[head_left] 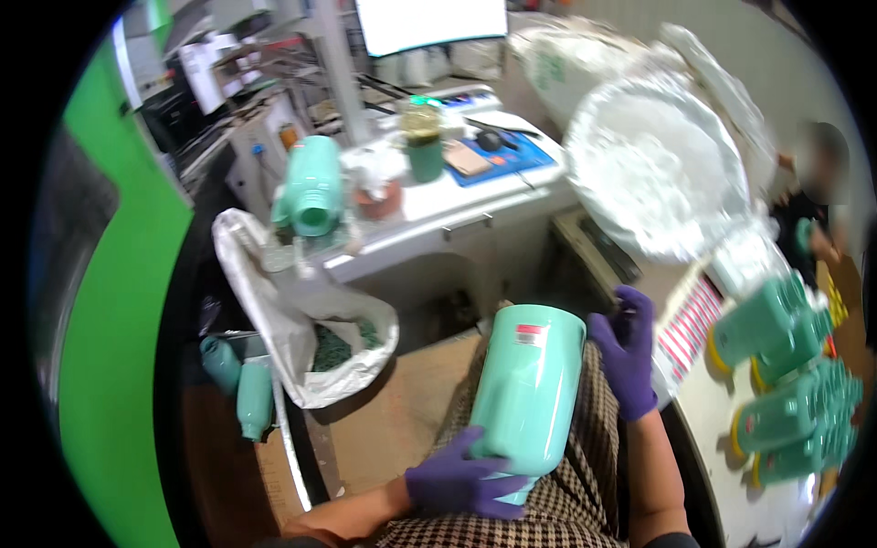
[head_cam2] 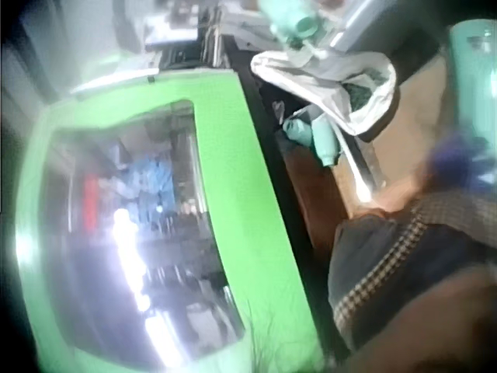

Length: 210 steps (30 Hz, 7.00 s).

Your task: The person sits on the floor and assembles teal plastic containers by inserting green rings into the necks and screwing on yellow lids. They handle the containers one at a time, placing finished units on a nearby table.

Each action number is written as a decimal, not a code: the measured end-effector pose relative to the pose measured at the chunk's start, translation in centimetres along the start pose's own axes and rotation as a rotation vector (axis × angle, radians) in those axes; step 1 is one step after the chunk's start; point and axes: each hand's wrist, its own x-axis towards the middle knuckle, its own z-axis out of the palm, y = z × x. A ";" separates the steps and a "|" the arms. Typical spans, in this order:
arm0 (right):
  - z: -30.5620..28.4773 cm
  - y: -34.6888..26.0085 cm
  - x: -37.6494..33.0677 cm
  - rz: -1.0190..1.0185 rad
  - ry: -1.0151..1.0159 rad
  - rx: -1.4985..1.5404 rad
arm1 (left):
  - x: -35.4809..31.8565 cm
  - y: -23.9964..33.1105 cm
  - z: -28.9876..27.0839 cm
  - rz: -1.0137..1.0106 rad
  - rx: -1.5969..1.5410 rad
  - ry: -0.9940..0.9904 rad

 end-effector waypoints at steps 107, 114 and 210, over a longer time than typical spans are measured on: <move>-58.0 -7.6 -64.4 1.836 1.133 -1.231 | 10.0 -6.2 -6.1 -0.784 -0.408 -0.260; -56.7 -19.6 -49.7 1.984 0.679 -1.620 | 6.2 -8.6 -4.0 -0.689 -0.542 0.161; -29.2 15.3 -7.7 -0.610 0.864 -1.258 | -26.2 -2.6 -0.6 -1.294 0.095 0.300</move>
